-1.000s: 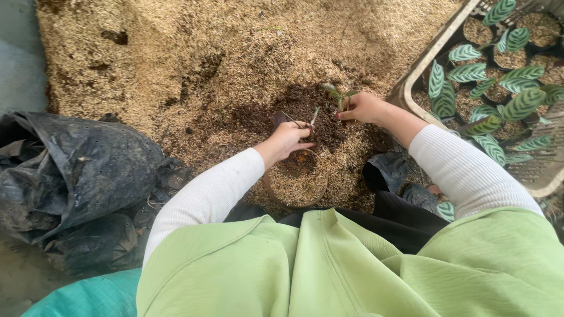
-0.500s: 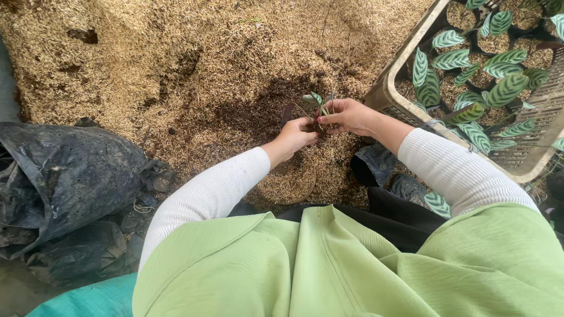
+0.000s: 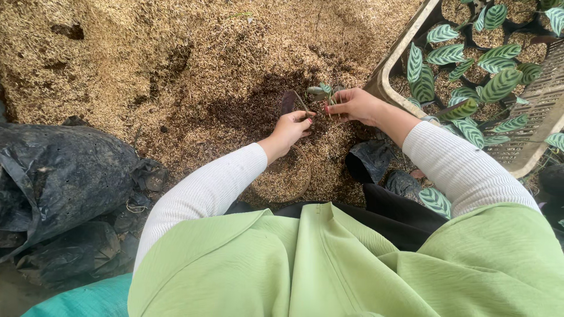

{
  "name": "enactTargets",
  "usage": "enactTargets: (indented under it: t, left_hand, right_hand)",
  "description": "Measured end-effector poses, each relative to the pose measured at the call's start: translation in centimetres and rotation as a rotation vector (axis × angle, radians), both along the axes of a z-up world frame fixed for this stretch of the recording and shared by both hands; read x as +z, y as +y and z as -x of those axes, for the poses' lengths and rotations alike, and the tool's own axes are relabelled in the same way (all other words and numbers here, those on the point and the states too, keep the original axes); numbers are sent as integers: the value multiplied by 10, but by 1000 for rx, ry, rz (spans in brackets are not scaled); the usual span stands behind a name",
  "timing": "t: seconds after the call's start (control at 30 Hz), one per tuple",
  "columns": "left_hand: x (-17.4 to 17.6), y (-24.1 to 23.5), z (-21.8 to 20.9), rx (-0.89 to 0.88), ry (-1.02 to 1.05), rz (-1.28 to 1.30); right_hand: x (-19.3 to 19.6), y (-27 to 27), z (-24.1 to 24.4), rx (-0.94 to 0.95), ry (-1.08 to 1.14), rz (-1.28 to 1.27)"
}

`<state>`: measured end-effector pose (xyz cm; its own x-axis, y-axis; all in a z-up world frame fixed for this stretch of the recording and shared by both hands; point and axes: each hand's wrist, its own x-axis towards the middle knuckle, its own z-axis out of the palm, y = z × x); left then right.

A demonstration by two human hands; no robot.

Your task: The person removes a small plant from a black plastic bag, places it into a terracotta pot, and fills the pot with wood shavings. The person then places the potted plant into a crate with other similar plants.

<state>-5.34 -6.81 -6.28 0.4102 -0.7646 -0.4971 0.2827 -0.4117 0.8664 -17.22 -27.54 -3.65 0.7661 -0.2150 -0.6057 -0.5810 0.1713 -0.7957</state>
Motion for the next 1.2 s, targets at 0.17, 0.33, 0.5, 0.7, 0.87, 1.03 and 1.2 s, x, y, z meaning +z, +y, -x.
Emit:
enactTargets:
  t: [0.17, 0.33, 0.5, 0.7, 0.87, 1.03, 1.2]
  left_hand:
    - [1, -9, 15, -46, -42, -21]
    - [-3, -9, 18, 9, -1, 31]
    - [-16, -12, 17, -1, -26, 111]
    - [1, -7, 23, -21, 156, 41]
    - [9, 11, 12, -305, -235, -331]
    - [0, 32, -12, -306, -1190, -164]
    - [17, 57, -51, -496, -1197, -248]
  right_hand:
    - [-3, 14, -2, 38, 36, 62]
    - [0, 15, 3, -26, -127, -128]
    - [-2, 23, 5, 43, -144, 38]
    - [8, 34, 0, 29, -46, 240]
    - [-6, 16, -16, 507, 307, 530]
    - [-55, -7, -30, 624, 133, 924]
    - [-53, -18, -32, 710, 453, 987]
